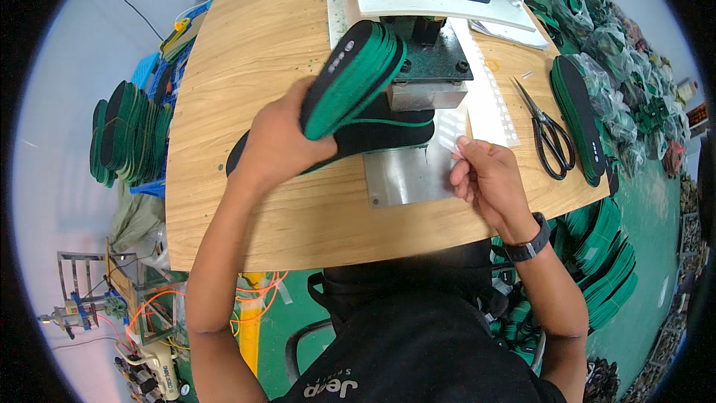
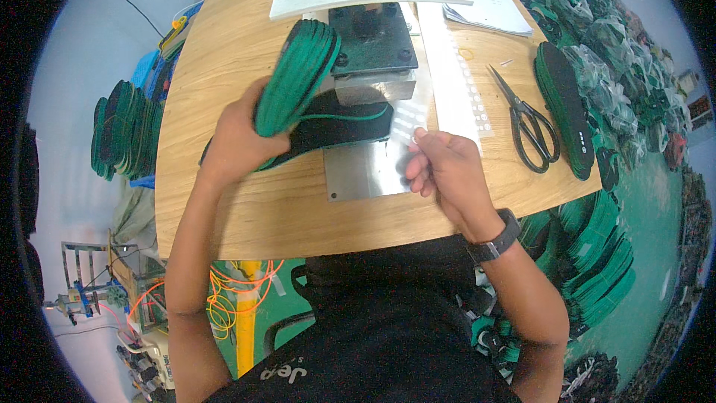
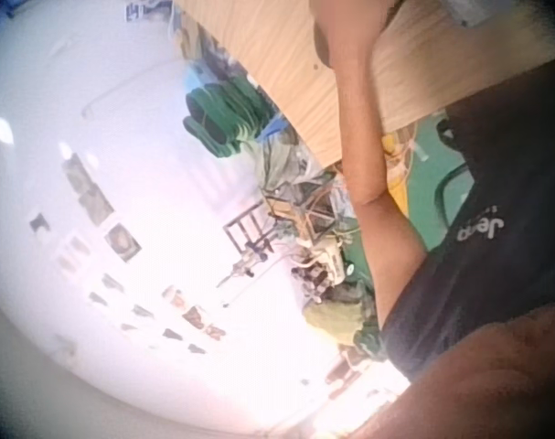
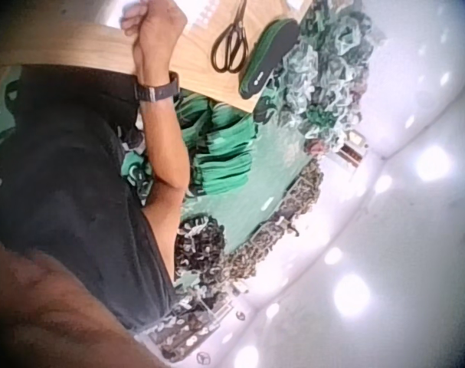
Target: The person removes a rubber band from a stack of shoe insoles and applies small circular stickers from a sheet to the heel area of each insole. They use shears to cut the sticker sheet into strips and handle the insoles one at a time, placing them into a pile on the wooden workbench.
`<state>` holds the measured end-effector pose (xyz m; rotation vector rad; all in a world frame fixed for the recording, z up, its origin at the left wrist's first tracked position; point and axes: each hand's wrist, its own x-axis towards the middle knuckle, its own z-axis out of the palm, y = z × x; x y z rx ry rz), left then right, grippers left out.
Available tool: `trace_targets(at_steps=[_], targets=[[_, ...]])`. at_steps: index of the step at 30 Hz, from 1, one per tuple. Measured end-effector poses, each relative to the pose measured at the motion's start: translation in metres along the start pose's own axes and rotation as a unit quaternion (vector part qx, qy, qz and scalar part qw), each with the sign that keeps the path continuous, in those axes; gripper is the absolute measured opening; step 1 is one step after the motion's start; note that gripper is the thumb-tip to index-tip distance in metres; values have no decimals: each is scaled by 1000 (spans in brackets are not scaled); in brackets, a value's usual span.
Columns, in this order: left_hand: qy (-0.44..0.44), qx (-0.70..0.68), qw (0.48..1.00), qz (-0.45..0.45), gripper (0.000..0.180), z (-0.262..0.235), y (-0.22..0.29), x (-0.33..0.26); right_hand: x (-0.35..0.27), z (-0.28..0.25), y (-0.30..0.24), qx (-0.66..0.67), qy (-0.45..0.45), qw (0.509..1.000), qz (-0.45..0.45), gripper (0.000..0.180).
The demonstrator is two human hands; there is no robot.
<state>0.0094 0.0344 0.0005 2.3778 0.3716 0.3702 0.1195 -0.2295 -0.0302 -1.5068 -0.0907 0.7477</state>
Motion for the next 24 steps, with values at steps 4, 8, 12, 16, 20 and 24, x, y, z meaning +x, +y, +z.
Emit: trace_targets(at_steps=[4, 8, 12, 16, 20, 24], targets=[[75, -126, 989, -12, 49, -6, -13, -4, 22, 14, 0, -74, -65, 995, -3, 25], [118, -143, 983, -10, 36, -11, -7, -5, 16, 27, -8, -148, -76, 986, -7, 26], [100, -170, 980, -21, 33, -12, -13, -3, 8, 30, -17, -168, -84, 982, -18, 26], [99, -164, 981, -17, 32, -14, -12, -3, 12, 31, -15, -195, -85, 976, -36, 26], [98, -173, 980, -1, 32, -13, -16, -3, 13, 31, -14, -211, -94, 972, -51, 27], [99, -169, 981, -10, 30, -12, -17, -4, 13, 30, -14, -211, -106, 970, -63, 27]])
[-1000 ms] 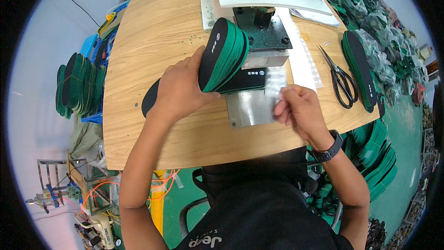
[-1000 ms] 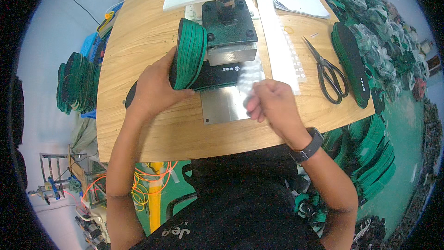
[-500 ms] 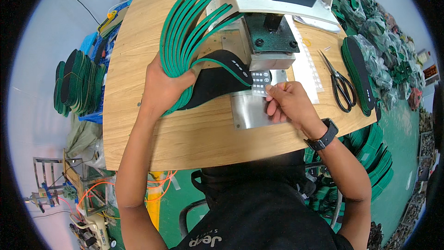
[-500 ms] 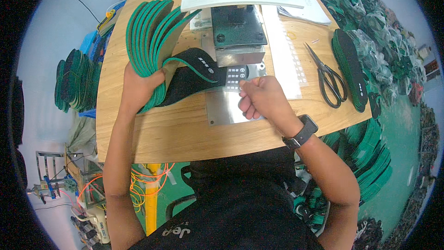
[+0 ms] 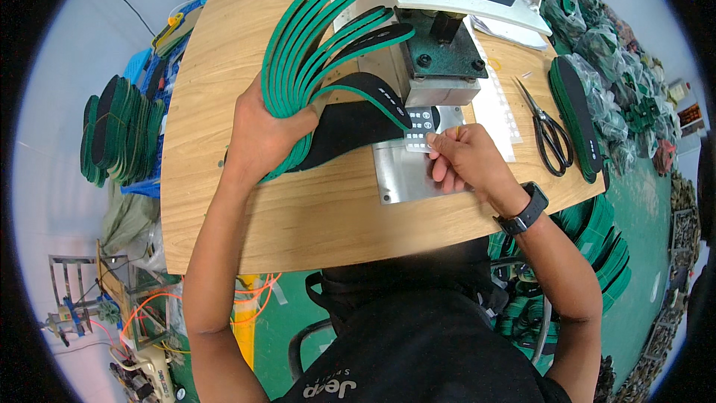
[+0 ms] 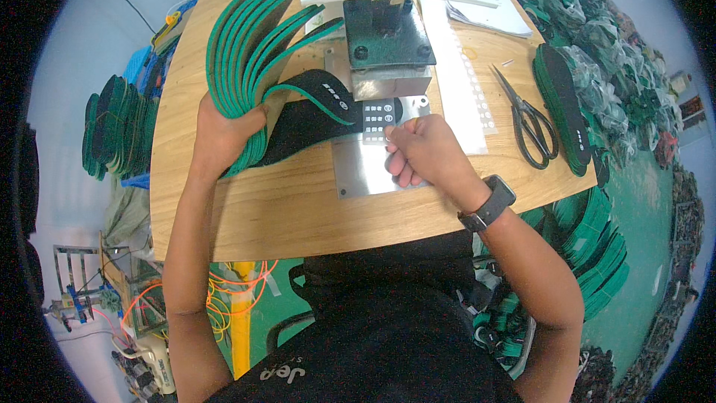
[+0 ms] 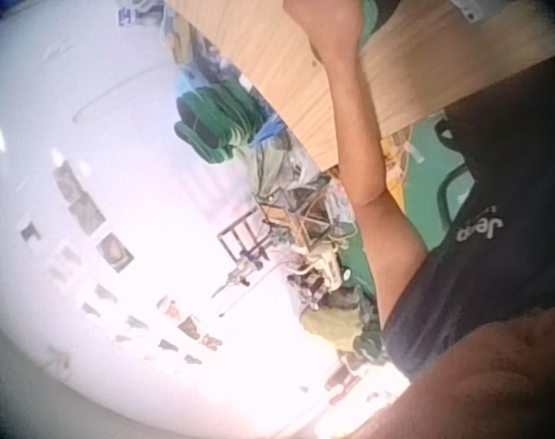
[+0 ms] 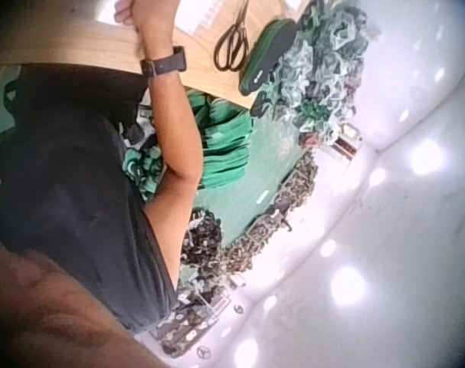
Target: The person removes a rubber band from a stack of shoe insoles and applies small circular stickers from a sheet to the heel area of each insole. They use shears to cut the sticker sheet into strips and handle the insoles one at a time, placing them into a pile on the wooden workbench.
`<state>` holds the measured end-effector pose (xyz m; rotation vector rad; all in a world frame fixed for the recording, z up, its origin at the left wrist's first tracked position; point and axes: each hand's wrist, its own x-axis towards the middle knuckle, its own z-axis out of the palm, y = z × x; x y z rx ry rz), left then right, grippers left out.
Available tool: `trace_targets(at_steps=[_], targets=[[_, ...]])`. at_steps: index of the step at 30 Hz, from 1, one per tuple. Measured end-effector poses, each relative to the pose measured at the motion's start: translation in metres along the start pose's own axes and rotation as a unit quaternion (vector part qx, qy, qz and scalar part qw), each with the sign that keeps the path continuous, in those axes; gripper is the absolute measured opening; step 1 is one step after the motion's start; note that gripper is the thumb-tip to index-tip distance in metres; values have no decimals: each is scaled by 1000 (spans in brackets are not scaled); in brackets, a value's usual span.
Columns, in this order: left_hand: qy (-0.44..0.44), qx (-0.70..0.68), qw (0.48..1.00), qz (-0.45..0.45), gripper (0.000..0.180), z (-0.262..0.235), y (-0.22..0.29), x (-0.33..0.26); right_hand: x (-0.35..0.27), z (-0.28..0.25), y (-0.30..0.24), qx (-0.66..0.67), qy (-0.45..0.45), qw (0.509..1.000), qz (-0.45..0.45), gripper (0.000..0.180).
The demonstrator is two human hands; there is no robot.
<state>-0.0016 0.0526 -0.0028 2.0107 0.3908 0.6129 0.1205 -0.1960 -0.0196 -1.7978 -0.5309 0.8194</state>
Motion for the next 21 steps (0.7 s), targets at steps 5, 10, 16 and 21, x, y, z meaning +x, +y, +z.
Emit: trace_targets(at_steps=[5, 10, 16, 21], targets=[[-9, 13, 1000, -11, 29, 2, 8, 0, 6, -1, -1, -35, 24, 997, 70, 27], [-13, 6, 1000, -15, 28, 1, 7, -1, -1, -4, -4, -14, -11, 1000, 1, 29], [-11, 8, 1000, 6, 30, 4, 0, -1, 2, -4, -5, 3, -8, 999, 42, 30], [-17, 24, 1000, -4, 31, 4, 3, -1, 0, -5, -4, 1, -9, 999, 43, 29]])
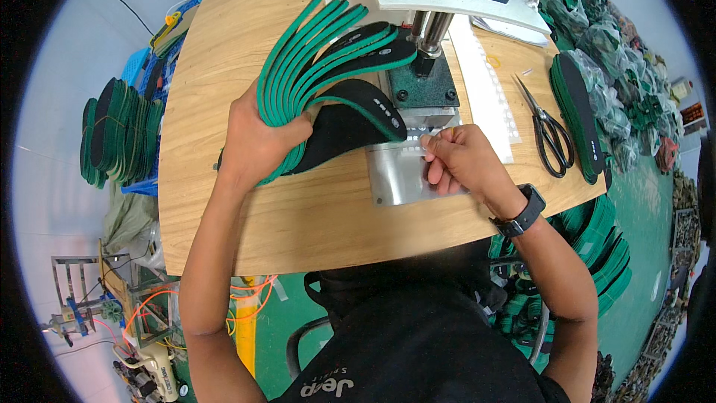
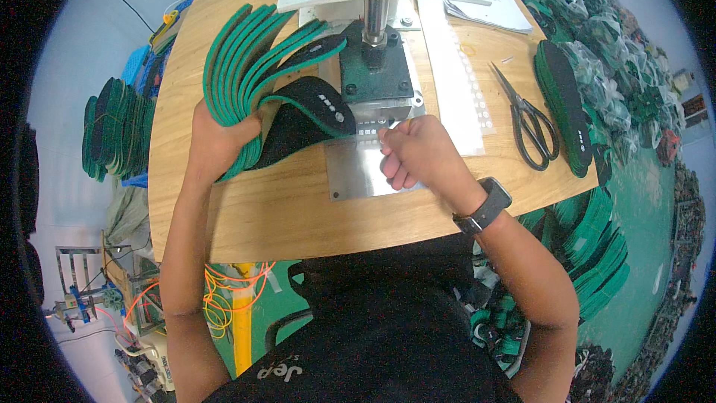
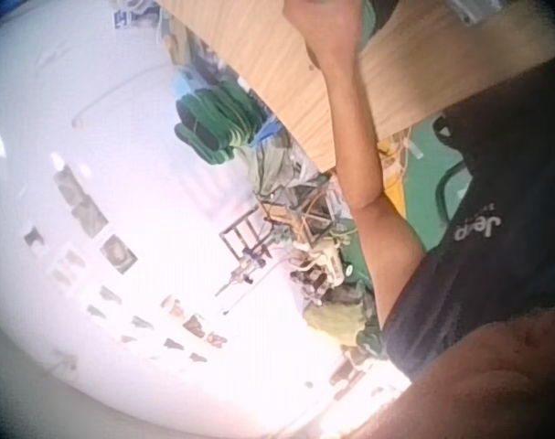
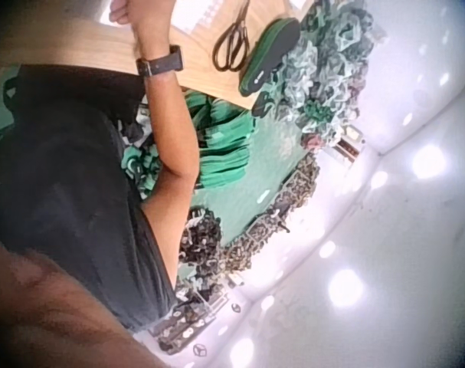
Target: The person removes a rubber band from a stack of shoe insoles and applies small circular stickers from a sheet to the heel area of each insole. They use shears to cut the sticker sheet into strips and handle the insoles one at a time, placing them into a pile on the wooden workbench.
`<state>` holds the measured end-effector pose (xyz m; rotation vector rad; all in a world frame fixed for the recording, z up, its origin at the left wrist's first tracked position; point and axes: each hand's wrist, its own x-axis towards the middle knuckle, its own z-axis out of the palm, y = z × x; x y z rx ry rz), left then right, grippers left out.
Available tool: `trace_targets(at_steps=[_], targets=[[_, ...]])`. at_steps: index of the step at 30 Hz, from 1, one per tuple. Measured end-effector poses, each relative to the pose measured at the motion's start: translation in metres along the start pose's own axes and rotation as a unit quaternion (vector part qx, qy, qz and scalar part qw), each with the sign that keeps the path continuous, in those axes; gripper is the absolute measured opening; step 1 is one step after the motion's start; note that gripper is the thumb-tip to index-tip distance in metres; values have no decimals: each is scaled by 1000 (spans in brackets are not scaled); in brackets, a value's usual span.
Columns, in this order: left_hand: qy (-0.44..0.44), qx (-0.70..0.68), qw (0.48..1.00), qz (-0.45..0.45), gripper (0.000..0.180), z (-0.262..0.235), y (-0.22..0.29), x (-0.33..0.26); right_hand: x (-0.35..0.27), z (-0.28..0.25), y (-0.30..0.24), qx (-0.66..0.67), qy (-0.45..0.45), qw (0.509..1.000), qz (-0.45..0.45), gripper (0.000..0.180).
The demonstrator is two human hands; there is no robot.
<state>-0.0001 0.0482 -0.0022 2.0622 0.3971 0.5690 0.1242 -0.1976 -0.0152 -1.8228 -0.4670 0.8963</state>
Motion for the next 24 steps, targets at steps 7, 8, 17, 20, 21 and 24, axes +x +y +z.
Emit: trace_targets(at_steps=[7, 8, 17, 20, 21, 24], targets=[[2, -11, 1000, 15, 31, 3, 1, 0, 1, 2, 3, 14, 18, 1000, -1, 30], [-1, -13, 1000, 16, 31, 3, 0, 0, 1, 2, 3, 17, 28, 999, 13, 30], [-1, 7, 1000, 6, 31, 1, -1, -1, 0, -3, -5, -2, 9, 999, 50, 34], [-16, 12, 999, -42, 32, -4, -1, -4, -18, -5, -14, 5, -24, 1000, 14, 35], [-24, 17, 999, -38, 33, -4, -1, -3, -23, -6, -8, -6, 10, 1000, -14, 36], [-39, 19, 999, -30, 36, -3, -1, -1, -32, -8, 25, -36, 95, 993, -53, 27]])
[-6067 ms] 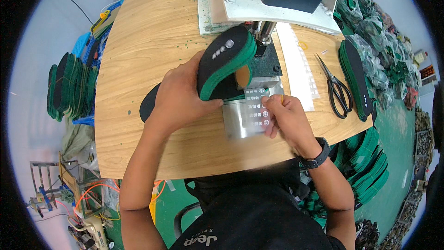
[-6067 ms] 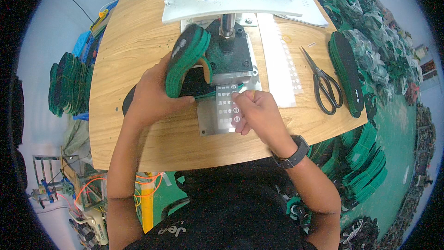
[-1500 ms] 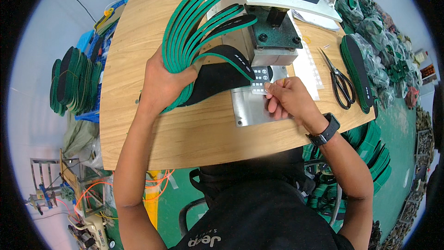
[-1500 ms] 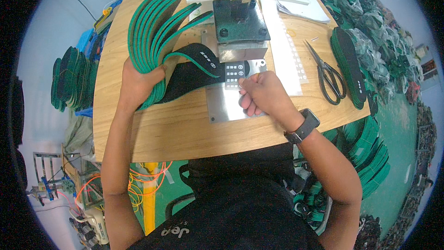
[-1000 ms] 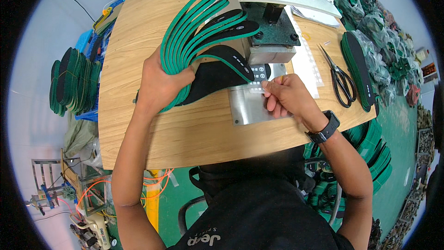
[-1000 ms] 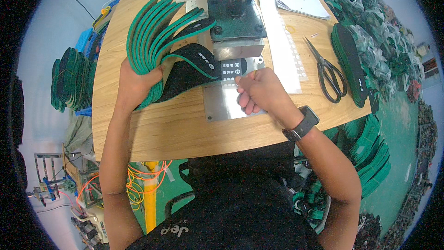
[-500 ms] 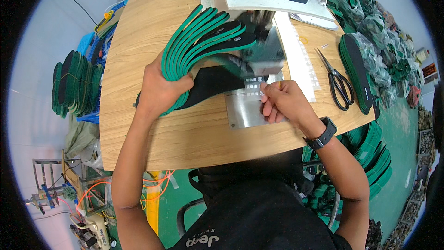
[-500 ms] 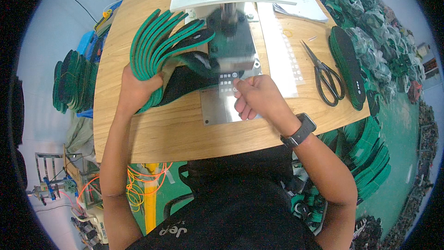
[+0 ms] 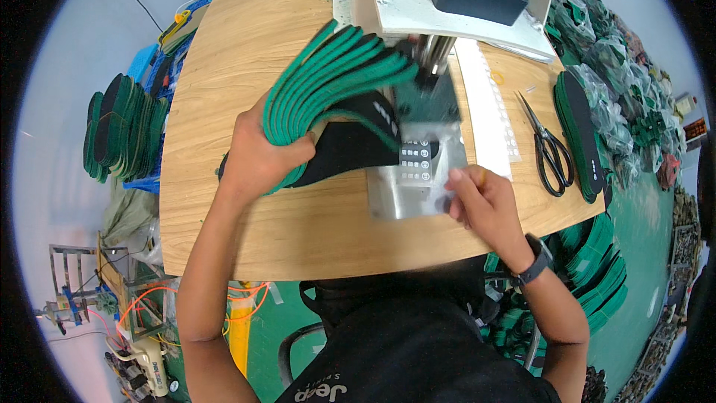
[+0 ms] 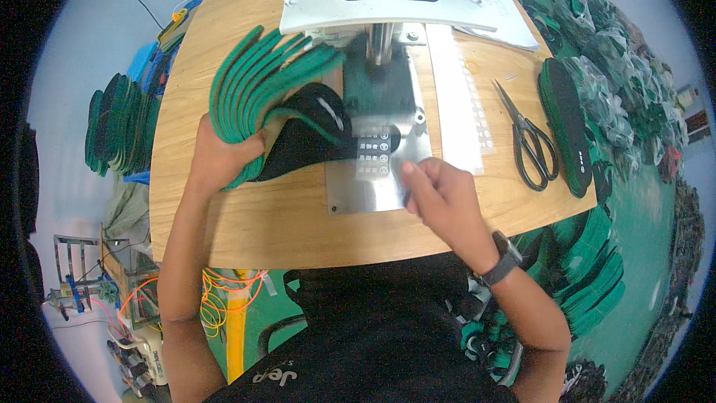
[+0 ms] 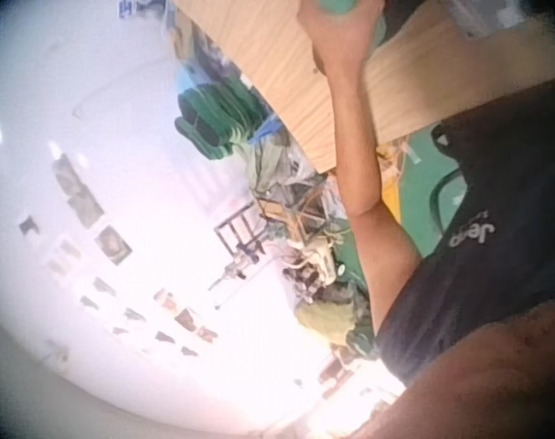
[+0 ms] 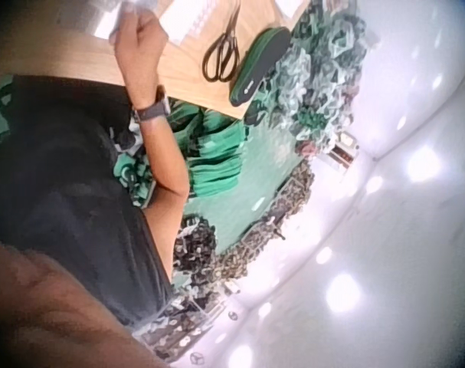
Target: The person removes a rubber band from a stack of shoe insoles and applies small circular stickers from a sheet to the heel area of each insole. They use shears to cut the sticker sheet into strips and handle the insoles one at a time, placing them into a pile on the wooden workbench.
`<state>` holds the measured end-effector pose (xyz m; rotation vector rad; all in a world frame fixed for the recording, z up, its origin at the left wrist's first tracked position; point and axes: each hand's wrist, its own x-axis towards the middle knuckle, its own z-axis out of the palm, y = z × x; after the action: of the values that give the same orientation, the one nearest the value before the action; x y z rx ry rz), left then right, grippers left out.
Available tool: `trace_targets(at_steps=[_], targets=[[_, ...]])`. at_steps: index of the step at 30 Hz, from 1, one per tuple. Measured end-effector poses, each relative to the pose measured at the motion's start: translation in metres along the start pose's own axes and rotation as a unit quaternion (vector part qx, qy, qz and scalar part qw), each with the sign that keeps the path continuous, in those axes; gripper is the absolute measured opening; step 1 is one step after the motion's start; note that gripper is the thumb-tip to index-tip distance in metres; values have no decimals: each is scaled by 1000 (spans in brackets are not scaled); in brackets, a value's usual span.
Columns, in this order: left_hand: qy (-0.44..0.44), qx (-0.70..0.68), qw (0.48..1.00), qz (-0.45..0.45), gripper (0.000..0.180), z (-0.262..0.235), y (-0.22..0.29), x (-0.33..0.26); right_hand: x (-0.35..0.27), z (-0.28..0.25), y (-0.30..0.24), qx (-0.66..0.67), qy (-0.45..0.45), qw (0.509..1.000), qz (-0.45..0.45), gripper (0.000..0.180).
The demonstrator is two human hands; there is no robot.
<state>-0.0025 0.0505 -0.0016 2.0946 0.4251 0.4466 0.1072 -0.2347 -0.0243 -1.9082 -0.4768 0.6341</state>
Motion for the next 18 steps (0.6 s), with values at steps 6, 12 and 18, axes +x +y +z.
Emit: trace_targets(at_steps=[6, 12, 18], targets=[[-3, -16, 1000, 4, 41, 2, 5, -1, -17, 0, 4, -139, 22, 968, -209, 33], [4, -15, 1000, 17, 44, 4, 7, -2, -2, 12, 0, -252, 33, 900, -355, 41], [4, 0, 1000, 10, 42, 5, 11, -1, 2, 13, 12, -265, 35, 896, -356, 40]])
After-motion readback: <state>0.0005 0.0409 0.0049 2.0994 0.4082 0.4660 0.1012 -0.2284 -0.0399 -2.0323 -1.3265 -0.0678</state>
